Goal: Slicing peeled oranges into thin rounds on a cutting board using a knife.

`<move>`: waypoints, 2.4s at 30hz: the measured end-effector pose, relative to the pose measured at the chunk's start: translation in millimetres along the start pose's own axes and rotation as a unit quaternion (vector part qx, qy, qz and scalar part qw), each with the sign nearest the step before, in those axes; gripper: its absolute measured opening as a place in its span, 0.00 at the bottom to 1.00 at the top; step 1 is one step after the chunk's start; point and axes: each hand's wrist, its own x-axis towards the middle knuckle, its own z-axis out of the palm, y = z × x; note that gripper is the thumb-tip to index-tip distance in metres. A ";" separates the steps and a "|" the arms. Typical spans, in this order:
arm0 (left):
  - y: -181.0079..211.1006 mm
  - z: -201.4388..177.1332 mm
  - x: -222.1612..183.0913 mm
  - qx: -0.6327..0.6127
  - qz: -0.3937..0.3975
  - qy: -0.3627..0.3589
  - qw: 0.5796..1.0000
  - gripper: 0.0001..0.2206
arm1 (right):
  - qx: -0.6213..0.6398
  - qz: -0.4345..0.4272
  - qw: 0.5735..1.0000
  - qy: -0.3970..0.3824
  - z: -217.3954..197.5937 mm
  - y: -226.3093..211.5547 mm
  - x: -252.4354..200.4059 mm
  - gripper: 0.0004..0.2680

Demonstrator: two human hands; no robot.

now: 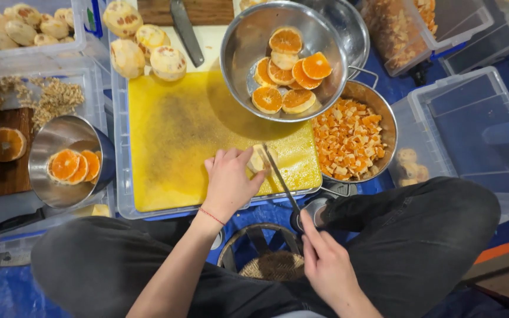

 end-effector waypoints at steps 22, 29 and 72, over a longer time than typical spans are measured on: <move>-4.1 1.3 4.5 -0.060 -0.072 -0.038 0.995 0.16 | -0.024 0.079 0.990 -0.115 28.0 -24.6 36.9 0.25; -9.4 1.0 -2.5 -0.034 -0.077 -0.013 0.996 0.09 | 0.004 0.020 0.999 -0.034 21.6 -23.0 16.3 0.23; 23.1 22.3 24.3 0.002 0.112 -0.030 0.993 0.25 | -0.054 0.139 0.987 -0.062 -18.3 3.9 0.4 0.23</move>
